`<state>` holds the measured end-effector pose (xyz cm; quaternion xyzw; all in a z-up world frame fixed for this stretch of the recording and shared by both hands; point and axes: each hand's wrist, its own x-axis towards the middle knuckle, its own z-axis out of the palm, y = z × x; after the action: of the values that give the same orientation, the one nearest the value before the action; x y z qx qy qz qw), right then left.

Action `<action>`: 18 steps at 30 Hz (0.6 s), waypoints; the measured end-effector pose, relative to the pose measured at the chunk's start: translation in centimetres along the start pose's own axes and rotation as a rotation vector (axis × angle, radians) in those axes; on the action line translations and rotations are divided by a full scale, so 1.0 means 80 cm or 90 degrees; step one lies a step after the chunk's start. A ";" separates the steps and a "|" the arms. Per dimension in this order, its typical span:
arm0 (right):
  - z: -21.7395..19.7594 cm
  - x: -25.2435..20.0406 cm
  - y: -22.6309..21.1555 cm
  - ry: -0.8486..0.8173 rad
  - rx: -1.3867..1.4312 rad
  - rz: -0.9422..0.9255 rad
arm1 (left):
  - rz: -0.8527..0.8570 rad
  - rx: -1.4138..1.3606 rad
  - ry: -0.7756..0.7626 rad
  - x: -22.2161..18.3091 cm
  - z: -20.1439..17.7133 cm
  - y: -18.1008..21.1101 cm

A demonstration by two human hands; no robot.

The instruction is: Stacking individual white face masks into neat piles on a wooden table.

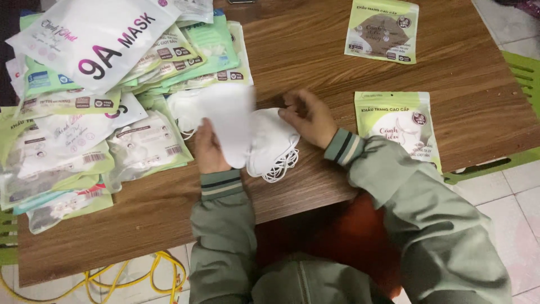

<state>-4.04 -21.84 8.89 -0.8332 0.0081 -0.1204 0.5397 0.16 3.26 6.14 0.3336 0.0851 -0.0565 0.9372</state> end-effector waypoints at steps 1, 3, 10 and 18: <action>0.008 -0.013 -0.016 0.000 -0.001 -0.001 | 0.000 -0.001 0.000 0.010 -0.019 -0.005; 0.019 -0.035 -0.048 -0.112 -0.125 -0.234 | -0.002 -0.193 0.007 0.030 -0.052 -0.016; 0.037 -0.052 -0.026 -0.425 -0.443 -0.251 | -0.021 -0.190 -0.080 0.020 -0.030 -0.008; -0.032 0.002 0.007 -0.376 -0.499 -0.148 | -0.066 -0.018 -0.014 0.020 -0.012 -0.021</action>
<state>-4.35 -24.44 9.39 -0.9672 -0.1928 0.0732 0.1484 1.30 2.54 4.07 0.3148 0.0932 -0.1075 0.9384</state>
